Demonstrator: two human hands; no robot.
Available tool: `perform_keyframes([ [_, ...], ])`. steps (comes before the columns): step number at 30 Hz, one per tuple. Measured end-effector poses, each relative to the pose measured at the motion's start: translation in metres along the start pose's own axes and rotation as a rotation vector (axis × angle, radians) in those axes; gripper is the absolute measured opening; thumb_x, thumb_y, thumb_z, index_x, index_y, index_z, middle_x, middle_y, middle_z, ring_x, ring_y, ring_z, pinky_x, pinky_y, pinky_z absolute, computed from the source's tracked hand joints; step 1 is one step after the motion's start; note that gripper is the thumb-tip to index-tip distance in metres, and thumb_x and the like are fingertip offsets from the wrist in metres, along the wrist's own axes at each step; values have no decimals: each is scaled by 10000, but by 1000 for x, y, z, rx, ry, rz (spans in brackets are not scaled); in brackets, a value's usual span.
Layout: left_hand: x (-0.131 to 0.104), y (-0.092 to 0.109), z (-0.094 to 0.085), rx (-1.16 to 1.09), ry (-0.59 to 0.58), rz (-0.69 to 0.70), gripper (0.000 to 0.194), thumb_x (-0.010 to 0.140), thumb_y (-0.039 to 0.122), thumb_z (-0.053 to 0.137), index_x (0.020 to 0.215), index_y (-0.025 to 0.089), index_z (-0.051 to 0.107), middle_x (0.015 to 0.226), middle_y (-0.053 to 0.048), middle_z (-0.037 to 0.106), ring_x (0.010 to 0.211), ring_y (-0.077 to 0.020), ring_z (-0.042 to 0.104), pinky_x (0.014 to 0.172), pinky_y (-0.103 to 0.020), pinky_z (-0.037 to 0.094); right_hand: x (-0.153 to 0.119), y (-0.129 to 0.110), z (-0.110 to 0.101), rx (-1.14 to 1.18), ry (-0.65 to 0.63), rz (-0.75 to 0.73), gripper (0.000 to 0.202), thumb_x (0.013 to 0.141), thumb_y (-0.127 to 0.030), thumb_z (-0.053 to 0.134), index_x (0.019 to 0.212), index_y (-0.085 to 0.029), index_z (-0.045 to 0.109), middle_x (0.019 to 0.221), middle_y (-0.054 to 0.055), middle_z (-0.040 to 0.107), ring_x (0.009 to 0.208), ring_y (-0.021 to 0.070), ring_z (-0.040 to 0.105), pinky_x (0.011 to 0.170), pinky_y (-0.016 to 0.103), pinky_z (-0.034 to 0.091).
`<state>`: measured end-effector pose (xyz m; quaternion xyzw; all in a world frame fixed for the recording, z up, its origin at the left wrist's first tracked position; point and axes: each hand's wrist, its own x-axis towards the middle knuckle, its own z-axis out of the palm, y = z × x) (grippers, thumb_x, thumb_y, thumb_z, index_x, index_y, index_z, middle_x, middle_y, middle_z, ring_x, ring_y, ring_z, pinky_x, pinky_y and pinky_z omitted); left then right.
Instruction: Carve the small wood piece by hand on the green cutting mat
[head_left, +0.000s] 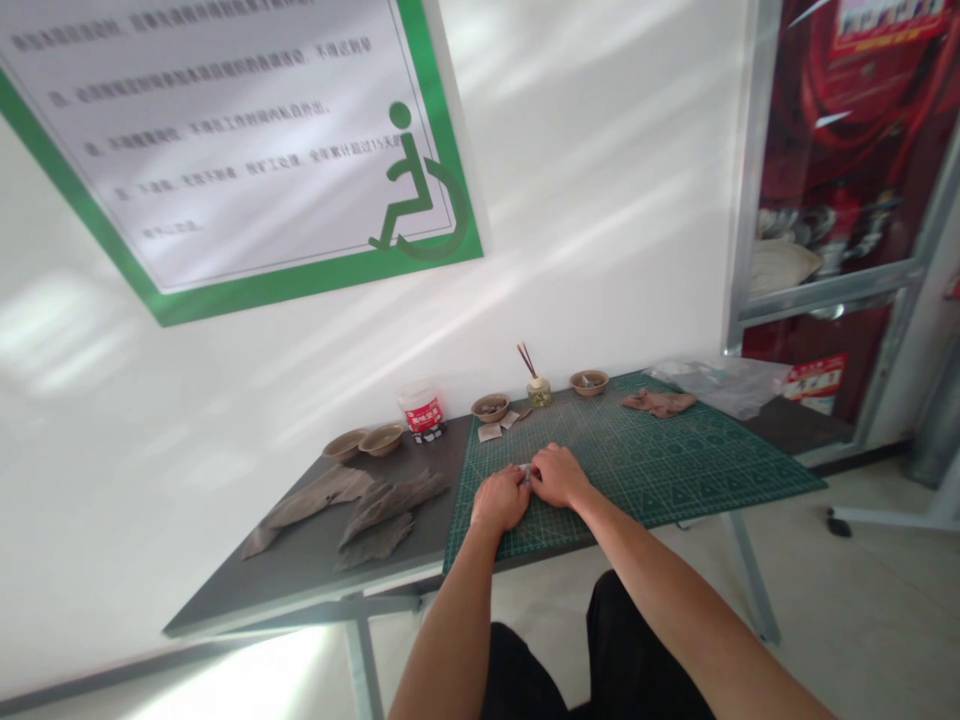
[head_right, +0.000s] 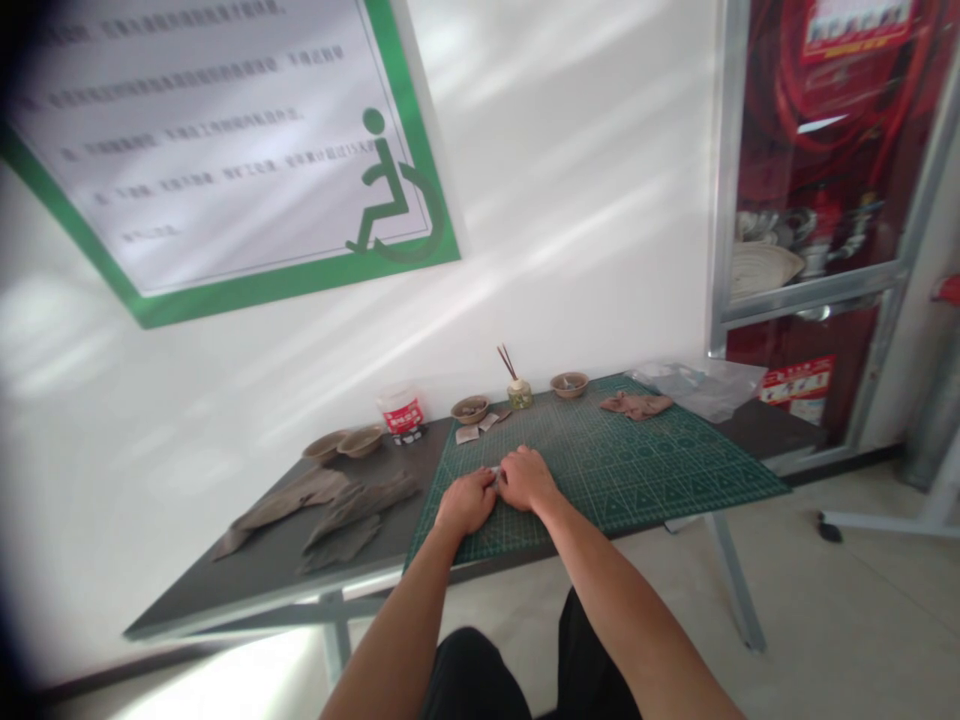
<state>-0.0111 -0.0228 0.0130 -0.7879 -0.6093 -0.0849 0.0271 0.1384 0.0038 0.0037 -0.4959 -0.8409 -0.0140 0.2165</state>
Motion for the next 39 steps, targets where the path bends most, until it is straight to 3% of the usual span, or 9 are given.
perform_keyframes([
  [8, 1, -2, 4, 24, 44, 49, 362, 852, 264, 355, 1117, 260, 602, 1255, -15, 563, 1217, -182, 455, 996, -303, 374, 2, 0, 3, -25, 42, 102, 258, 862, -317, 421, 903, -161, 623, 964, 102, 627, 988, 228, 464, 827, 333, 306],
  [21, 0, 0, 1, 2, 10, 15, 382, 857, 287, 362, 1179, 269, 567, 1295, -12, 532, 1243, -175, 428, 1022, -302, 347, 5, 4, 1, 22, -6, -15, 259, 869, -350, 433, 876, -196, 641, 952, 59, 628, 980, 204, 466, 806, 303, 322],
  [39, -1, 2, 0, 22, 3, 4, 370, 851, 277, 364, 1147, 267, 585, 1287, -8, 537, 1237, -176, 433, 1020, -299, 348, 6, 4, 8, -24, 40, 114, 265, 897, -282, 384, 943, -168, 619, 983, 102, 617, 997, 219, 465, 830, 329, 315],
])
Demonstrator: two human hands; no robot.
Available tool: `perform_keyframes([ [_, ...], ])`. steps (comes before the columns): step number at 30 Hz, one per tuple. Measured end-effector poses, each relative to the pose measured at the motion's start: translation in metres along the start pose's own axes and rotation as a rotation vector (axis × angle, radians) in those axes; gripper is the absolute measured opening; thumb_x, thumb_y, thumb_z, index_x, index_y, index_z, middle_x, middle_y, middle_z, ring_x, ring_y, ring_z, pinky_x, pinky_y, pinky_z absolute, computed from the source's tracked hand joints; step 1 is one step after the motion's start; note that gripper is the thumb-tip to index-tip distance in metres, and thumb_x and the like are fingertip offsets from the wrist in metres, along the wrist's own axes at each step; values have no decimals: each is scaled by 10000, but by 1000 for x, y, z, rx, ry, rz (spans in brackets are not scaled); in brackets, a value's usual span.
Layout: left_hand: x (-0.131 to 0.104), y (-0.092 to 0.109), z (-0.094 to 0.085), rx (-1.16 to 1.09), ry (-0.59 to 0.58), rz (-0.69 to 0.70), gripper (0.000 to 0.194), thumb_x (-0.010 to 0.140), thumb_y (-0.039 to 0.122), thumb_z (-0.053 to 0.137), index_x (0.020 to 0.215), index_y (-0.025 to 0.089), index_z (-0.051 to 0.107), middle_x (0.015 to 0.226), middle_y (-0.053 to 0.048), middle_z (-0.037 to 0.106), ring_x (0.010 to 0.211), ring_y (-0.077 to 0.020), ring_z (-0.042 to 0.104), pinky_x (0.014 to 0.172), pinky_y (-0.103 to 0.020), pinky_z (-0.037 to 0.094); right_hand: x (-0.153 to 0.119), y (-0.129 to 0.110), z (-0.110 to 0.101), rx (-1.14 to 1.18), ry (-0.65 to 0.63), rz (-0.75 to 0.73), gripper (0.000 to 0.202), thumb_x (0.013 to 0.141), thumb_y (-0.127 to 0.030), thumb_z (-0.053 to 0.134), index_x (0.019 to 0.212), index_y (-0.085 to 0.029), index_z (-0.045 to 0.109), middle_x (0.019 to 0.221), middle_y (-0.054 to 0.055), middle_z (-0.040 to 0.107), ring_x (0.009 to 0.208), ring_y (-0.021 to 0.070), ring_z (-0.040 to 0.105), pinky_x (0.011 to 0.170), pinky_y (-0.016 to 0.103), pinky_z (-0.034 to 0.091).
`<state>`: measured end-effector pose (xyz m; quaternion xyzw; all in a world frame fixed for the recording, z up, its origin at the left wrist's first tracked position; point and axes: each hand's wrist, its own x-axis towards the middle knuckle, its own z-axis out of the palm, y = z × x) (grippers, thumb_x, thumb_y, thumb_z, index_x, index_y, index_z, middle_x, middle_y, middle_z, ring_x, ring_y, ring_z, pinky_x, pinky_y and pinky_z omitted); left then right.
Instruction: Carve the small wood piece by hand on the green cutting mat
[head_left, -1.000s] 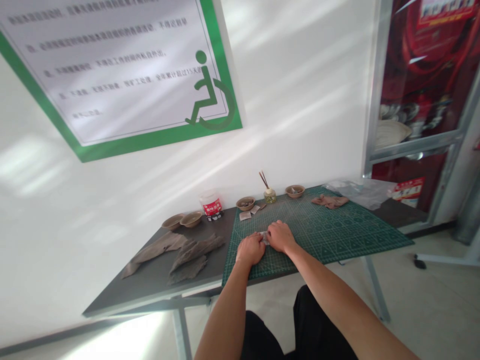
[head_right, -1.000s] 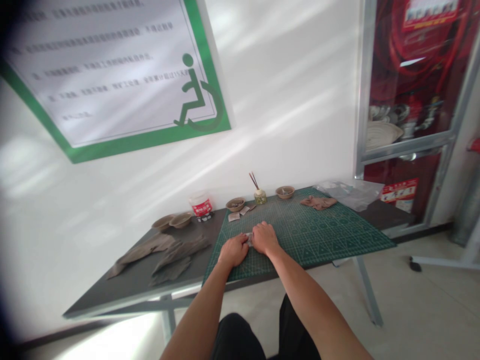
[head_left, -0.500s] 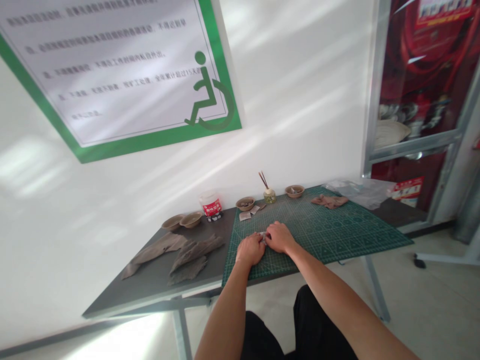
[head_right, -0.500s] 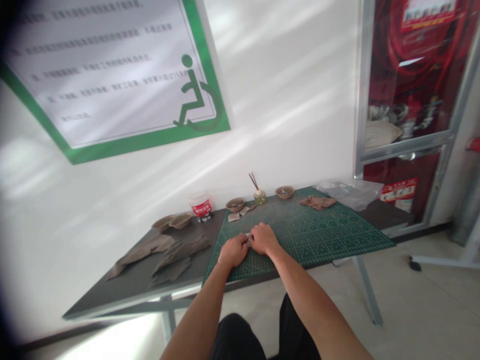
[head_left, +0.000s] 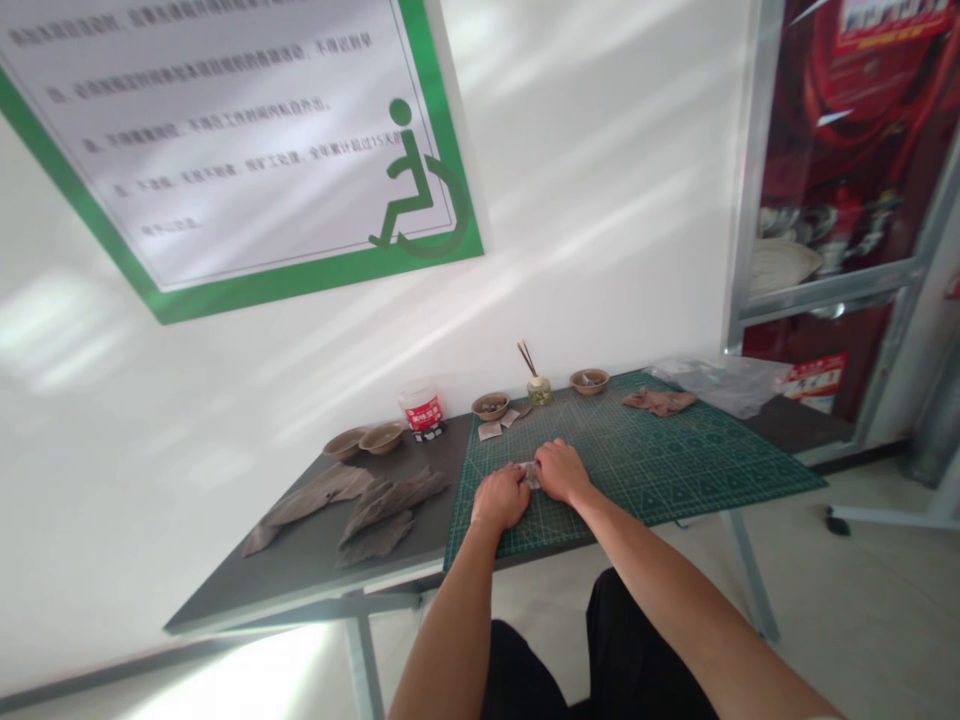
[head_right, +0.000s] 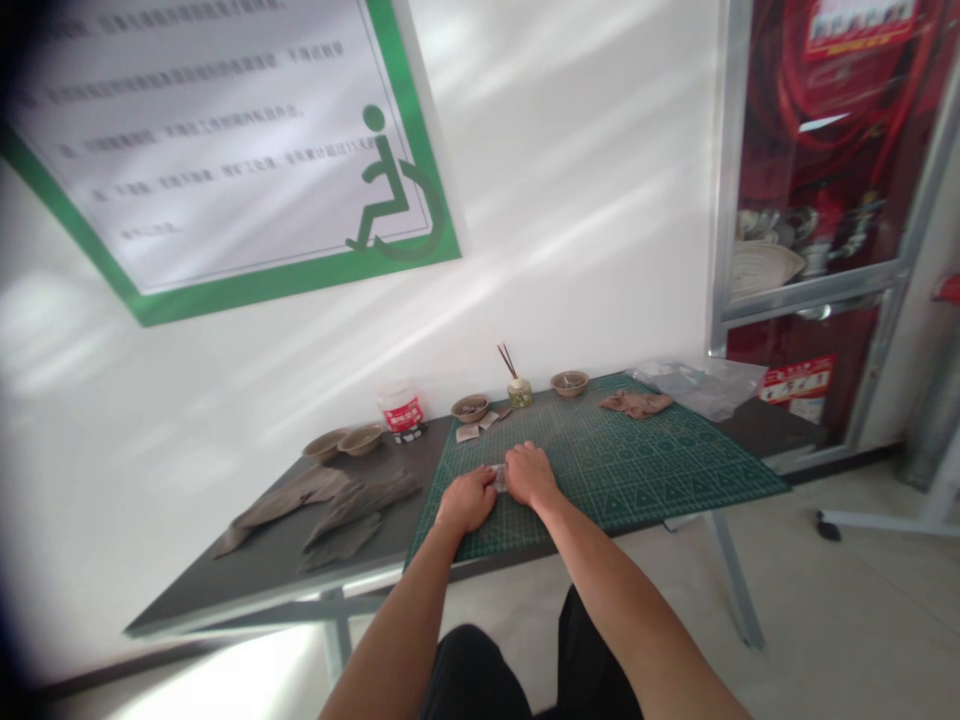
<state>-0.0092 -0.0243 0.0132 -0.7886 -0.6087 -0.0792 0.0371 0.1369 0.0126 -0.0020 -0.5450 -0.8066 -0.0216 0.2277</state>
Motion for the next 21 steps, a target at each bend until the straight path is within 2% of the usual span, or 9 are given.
perform_keyframes([
  [4, 0, 1, -2, -14, -10, -15, 384, 849, 275, 369, 1175, 272, 573, 1300, -1, 528, 1256, -178, 413, 1040, -303, 331, 1, 0, -3, 17, -30, -49, 264, 890, -314, 405, 926, -182, 631, 978, 86, 617, 992, 211, 465, 814, 311, 325],
  [11, 3, -7, 6, -14, 40, 43, 378, 860, 303, 360, 1173, 277, 571, 1284, -10, 541, 1228, -179, 444, 1008, -305, 365, -4, -2, -6, 28, -45, -116, 237, 850, -319, 440, 858, -178, 630, 928, 77, 630, 957, 208, 473, 807, 302, 317],
  [21, 1, -2, 1, -33, 5, 0, 380, 847, 281, 370, 1161, 261, 583, 1294, -14, 534, 1251, -177, 419, 1026, -303, 345, -6, -3, -3, -34, 38, 17, 241, 862, -276, 406, 899, -149, 607, 945, 112, 623, 960, 234, 475, 816, 330, 315],
])
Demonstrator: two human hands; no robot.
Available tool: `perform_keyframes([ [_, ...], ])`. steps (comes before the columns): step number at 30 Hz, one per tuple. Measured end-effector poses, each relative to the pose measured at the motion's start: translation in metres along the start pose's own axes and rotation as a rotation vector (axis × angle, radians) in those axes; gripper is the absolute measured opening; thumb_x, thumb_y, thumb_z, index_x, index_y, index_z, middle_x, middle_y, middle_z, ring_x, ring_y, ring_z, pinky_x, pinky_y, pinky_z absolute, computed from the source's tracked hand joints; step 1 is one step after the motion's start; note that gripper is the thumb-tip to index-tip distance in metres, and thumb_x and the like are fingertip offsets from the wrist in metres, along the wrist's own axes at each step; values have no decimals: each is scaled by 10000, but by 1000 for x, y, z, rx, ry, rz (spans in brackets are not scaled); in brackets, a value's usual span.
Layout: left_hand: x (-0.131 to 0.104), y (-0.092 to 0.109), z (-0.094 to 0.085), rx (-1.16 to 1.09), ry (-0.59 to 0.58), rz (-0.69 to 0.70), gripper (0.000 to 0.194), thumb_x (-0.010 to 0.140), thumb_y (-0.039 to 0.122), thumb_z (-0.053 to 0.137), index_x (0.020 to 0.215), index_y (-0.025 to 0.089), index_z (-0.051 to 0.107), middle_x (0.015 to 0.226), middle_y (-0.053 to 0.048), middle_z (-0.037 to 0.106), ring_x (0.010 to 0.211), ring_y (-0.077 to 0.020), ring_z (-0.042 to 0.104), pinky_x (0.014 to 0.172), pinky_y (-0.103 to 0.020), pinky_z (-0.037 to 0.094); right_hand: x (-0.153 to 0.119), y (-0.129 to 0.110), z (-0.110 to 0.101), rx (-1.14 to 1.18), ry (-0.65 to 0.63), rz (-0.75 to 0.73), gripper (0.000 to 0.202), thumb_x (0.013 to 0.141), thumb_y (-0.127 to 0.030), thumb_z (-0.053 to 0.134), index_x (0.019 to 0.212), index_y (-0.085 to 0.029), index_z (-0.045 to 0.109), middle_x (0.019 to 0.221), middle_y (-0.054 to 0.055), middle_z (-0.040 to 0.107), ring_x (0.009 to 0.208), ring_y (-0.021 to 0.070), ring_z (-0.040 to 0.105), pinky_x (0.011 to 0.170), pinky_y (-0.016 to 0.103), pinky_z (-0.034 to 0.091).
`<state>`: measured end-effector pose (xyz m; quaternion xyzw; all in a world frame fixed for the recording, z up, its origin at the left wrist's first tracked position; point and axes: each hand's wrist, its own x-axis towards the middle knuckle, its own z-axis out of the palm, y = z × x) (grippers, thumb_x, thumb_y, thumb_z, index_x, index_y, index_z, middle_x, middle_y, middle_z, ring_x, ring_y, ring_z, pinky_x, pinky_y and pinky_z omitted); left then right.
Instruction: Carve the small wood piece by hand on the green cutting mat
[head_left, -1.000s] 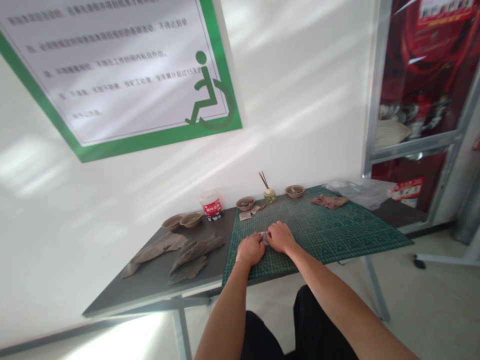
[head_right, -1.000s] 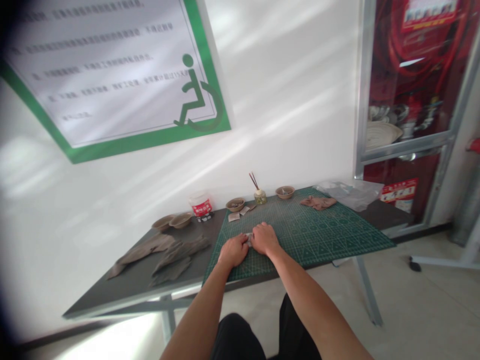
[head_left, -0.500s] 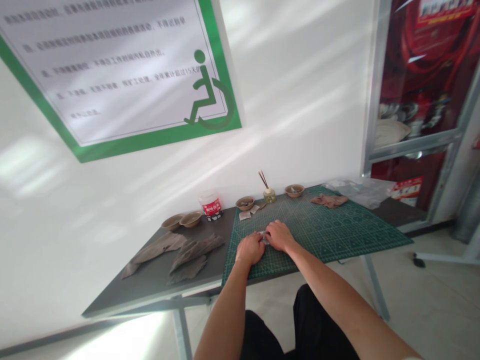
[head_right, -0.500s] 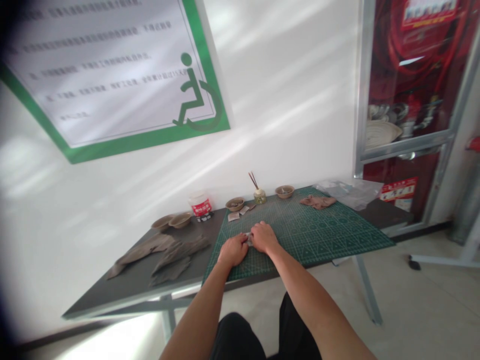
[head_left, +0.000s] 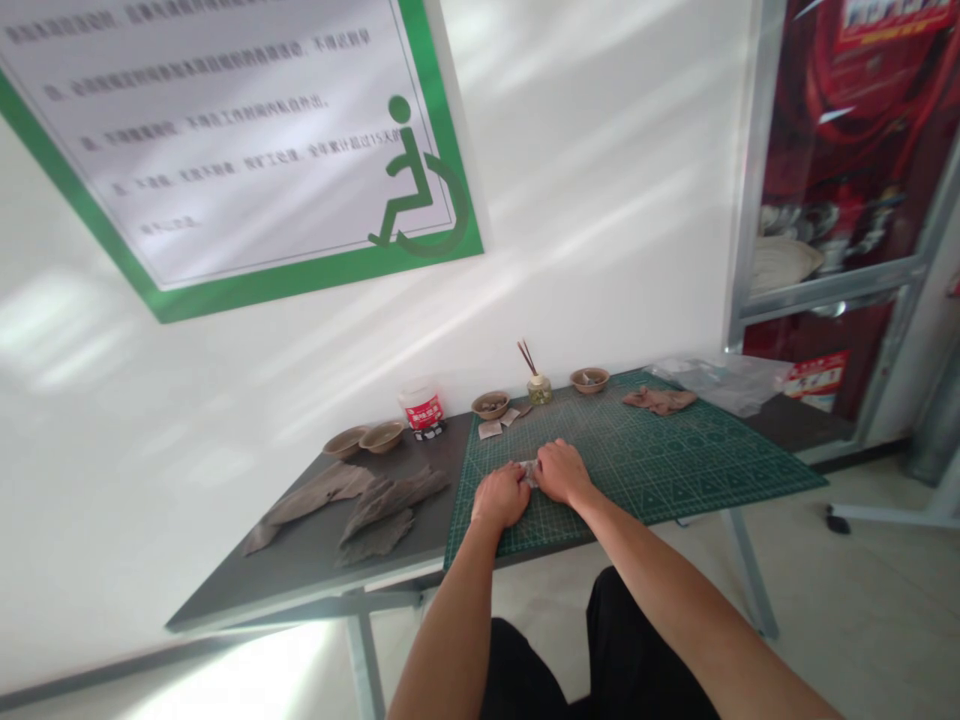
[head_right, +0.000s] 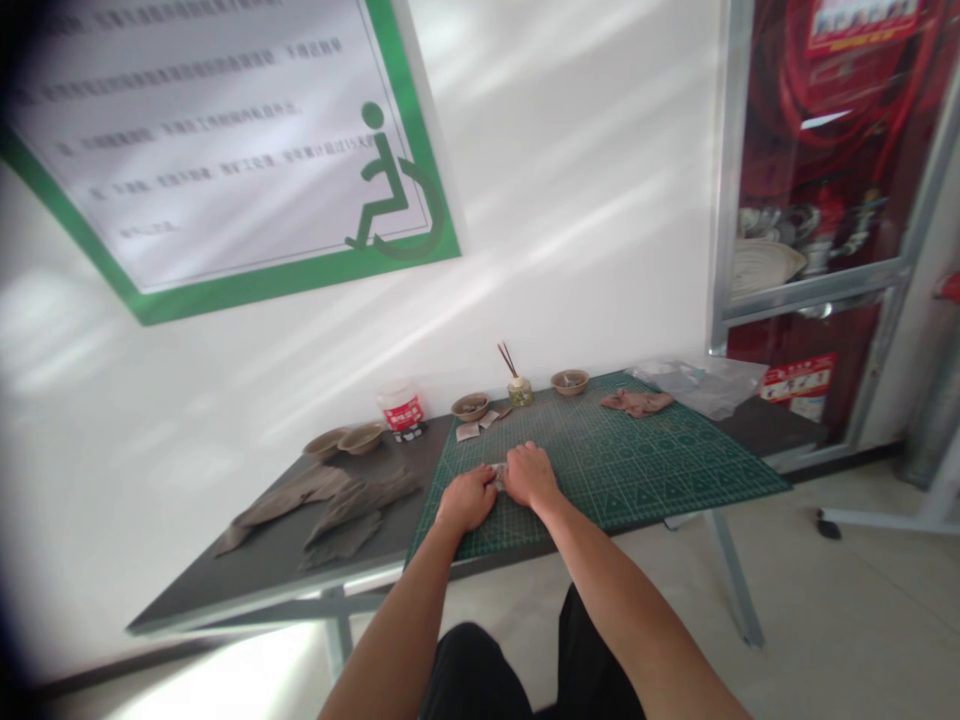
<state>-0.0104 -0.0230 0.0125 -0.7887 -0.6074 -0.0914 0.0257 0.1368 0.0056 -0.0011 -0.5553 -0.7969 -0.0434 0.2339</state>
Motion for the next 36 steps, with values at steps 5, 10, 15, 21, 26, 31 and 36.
perform_keyframes([
  [5, 0, 1, -1, 13, -18, -13, 380, 850, 279, 365, 1162, 262, 581, 1301, -7, 528, 1260, -172, 408, 1038, -297, 330, 4, 1, 4, 3, -15, -15, 280, 899, -275, 365, 922, -151, 616, 978, 121, 613, 995, 225, 464, 839, 329, 312],
  [10, 1, -4, 2, 20, 6, 20, 378, 850, 284, 364, 1162, 259, 577, 1291, -10, 536, 1242, -170, 428, 1017, -290, 349, 5, 1, 4, 27, -33, -69, 287, 904, -304, 371, 904, -164, 621, 961, 101, 615, 984, 220, 465, 821, 318, 322],
  [15, 1, -4, 0, -2, -11, 21, 373, 859, 288, 356, 1158, 266, 578, 1285, -5, 541, 1248, -169, 420, 1021, -293, 344, 3, -1, -1, 49, -60, -141, 248, 875, -301, 414, 843, -172, 623, 929, 75, 625, 957, 210, 473, 811, 302, 325],
  [21, -1, 0, -5, -15, -36, -15, 377, 862, 304, 367, 1176, 266, 571, 1297, -8, 531, 1266, -176, 400, 1044, -301, 319, -1, -3, -3, 41, -56, -112, 228, 854, -293, 425, 870, -156, 606, 916, 87, 632, 940, 217, 488, 801, 310, 324],
  [26, 1, -4, 1, 7, -9, 13, 369, 857, 286, 363, 1152, 264, 583, 1291, -9, 536, 1253, -169, 416, 1025, -293, 340, -1, -3, 0, 15, -17, -8, 230, 854, -277, 415, 895, -142, 597, 937, 115, 626, 957, 233, 484, 808, 329, 316],
  [31, 1, -3, 1, 11, -20, 2, 371, 849, 281, 382, 1162, 267, 579, 1297, -5, 531, 1260, -171, 408, 1040, -296, 324, 1, -3, 3, 1, 3, 14, 255, 886, -239, 369, 901, -145, 605, 956, 116, 616, 970, 228, 471, 800, 327, 315],
  [36, 0, -2, -1, -14, -24, -16, 382, 852, 286, 377, 1180, 266, 571, 1307, -7, 523, 1260, -172, 407, 1050, -300, 314, 3, -3, 0, 34, -34, -121, 265, 890, -299, 392, 862, -171, 622, 942, 88, 621, 975, 216, 464, 803, 311, 321],
])
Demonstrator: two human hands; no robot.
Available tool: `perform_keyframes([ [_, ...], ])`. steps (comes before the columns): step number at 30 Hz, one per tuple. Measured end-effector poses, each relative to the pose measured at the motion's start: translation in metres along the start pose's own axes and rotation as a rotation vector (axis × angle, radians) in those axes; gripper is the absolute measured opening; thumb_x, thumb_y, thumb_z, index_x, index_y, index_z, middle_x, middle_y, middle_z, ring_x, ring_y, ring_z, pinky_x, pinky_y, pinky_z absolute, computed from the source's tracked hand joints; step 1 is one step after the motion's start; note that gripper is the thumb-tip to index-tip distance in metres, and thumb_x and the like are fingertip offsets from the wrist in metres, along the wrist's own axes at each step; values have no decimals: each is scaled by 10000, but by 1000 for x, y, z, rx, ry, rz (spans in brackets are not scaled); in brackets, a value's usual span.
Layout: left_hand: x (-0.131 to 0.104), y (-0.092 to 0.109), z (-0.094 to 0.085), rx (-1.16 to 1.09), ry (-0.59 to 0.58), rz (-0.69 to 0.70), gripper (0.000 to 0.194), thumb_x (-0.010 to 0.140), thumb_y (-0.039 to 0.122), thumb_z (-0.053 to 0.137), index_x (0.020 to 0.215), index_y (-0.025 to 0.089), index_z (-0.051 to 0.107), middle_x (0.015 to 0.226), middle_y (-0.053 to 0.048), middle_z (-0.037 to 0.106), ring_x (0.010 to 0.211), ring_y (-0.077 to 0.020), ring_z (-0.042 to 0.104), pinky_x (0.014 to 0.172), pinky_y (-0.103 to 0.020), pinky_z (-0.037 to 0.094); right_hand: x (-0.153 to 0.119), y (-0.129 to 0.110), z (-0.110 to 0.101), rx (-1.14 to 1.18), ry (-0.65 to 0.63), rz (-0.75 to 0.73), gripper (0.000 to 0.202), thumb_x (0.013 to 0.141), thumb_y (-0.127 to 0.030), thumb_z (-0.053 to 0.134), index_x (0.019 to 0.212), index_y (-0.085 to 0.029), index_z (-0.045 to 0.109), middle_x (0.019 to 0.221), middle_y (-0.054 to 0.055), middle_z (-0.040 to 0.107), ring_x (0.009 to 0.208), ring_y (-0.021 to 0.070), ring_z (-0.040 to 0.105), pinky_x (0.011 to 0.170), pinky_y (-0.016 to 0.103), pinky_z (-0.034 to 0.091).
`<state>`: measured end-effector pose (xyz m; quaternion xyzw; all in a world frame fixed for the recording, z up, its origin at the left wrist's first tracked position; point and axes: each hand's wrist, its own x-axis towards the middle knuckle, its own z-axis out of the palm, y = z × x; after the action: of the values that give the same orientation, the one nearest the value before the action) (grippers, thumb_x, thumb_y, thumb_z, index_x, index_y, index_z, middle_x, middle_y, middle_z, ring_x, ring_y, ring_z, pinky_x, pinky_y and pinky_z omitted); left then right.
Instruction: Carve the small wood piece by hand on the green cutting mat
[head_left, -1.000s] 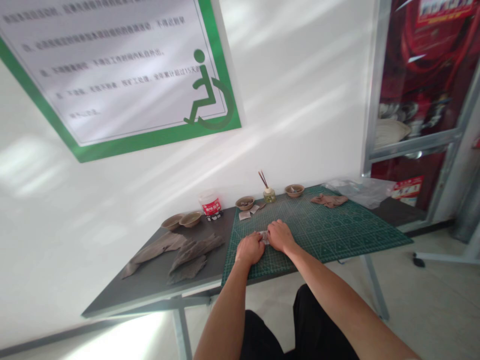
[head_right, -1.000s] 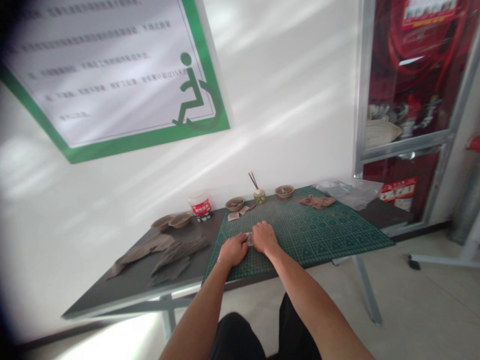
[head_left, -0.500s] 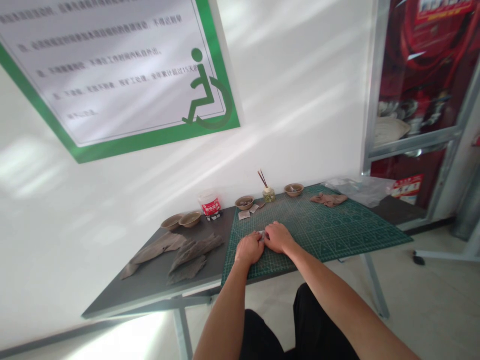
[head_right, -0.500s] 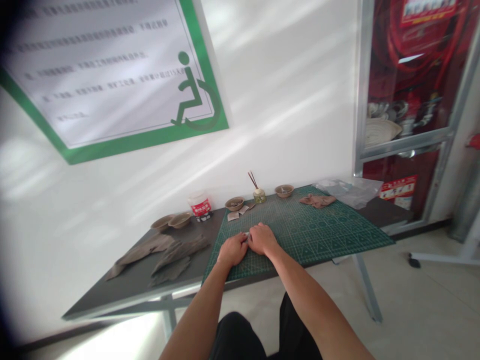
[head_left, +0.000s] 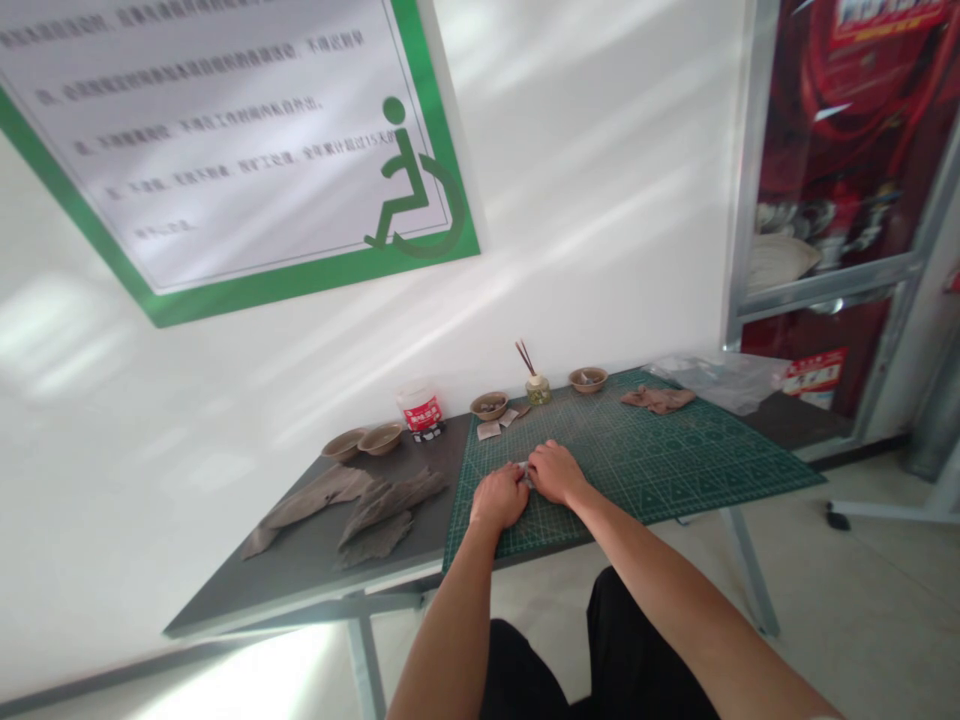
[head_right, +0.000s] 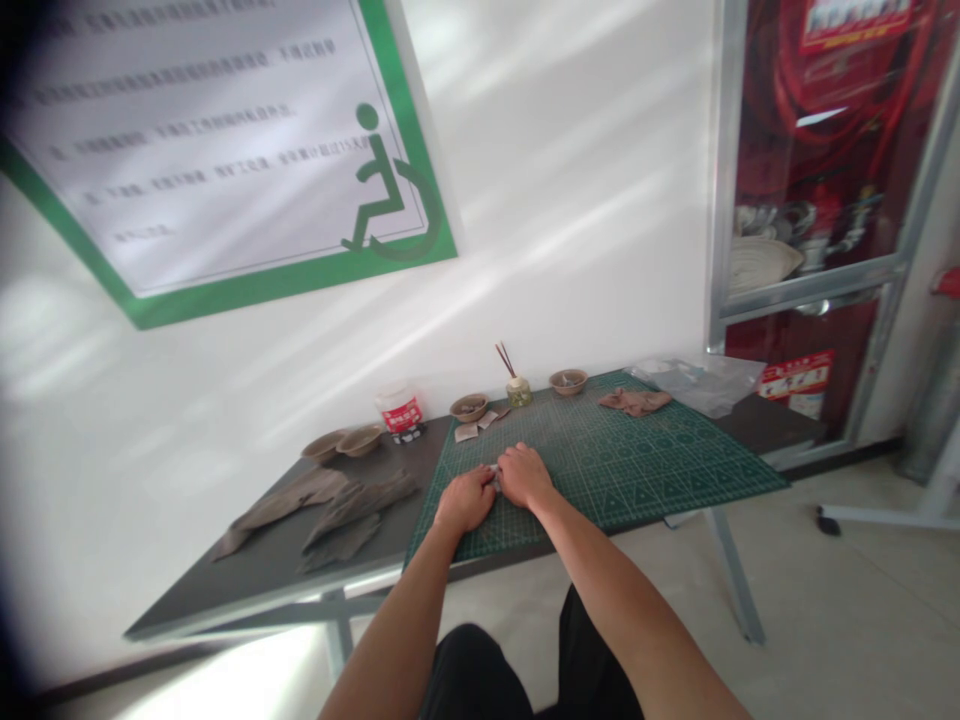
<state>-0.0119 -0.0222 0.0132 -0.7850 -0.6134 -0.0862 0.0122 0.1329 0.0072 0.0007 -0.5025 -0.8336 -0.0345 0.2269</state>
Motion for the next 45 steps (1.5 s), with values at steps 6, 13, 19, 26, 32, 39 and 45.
perform_keyframes([
  [6, 1, -3, 3, -1, 32, 54, 378, 860, 298, 354, 1165, 275, 576, 1278, -2, 547, 1242, -168, 428, 1012, -292, 353, -2, 0, -3, 39, -27, -70, 201, 836, -298, 465, 843, -169, 620, 906, 68, 634, 940, 209, 484, 794, 299, 330],
  [13, 0, -1, 1, 11, 17, 25, 375, 857, 295, 363, 1161, 272, 581, 1286, -6, 541, 1244, -172, 425, 1025, -293, 340, -5, -3, -3, 2, -18, 42, 234, 856, -288, 419, 892, -148, 603, 942, 104, 631, 957, 226, 489, 808, 321, 327],
  [19, 1, -1, 1, 25, 15, 6, 373, 847, 282, 375, 1153, 262, 587, 1297, -13, 531, 1233, -177, 439, 1020, -298, 347, -4, -5, -5, -15, 1, 123, 263, 886, -281, 382, 922, -141, 602, 981, 128, 615, 999, 233, 472, 832, 336, 314],
  [26, 1, -2, 1, 30, 9, 27, 370, 845, 269, 376, 1149, 266, 588, 1286, -2, 542, 1247, -164, 424, 1019, -285, 350, -1, -3, -3, -11, -32, 80, 296, 907, -292, 358, 927, -153, 618, 1007, 119, 602, 1017, 222, 455, 840, 325, 318],
  [32, -1, 0, -2, 30, 15, 31, 363, 854, 269, 370, 1145, 265, 588, 1283, -6, 542, 1238, -167, 432, 1020, -288, 350, -1, -2, -3, 11, -36, 4, 259, 874, -292, 404, 861, -169, 632, 950, 84, 617, 985, 211, 466, 824, 306, 325],
  [39, -1, 1, -2, 9, 18, 22, 365, 865, 294, 362, 1148, 263, 589, 1289, -5, 539, 1246, -172, 426, 1026, -298, 348, -6, -3, -7, 8, -32, 20, 213, 839, -284, 442, 859, -166, 618, 942, 88, 623, 980, 218, 470, 822, 313, 322],
  [45, 0, 0, 0, 16, 16, 10, 368, 852, 278, 369, 1144, 262, 592, 1292, -9, 536, 1240, -172, 432, 1021, -297, 349, -6, -3, -6, -19, 6, 107, 241, 851, -286, 423, 898, -146, 613, 961, 118, 615, 979, 236, 469, 821, 336, 321],
])
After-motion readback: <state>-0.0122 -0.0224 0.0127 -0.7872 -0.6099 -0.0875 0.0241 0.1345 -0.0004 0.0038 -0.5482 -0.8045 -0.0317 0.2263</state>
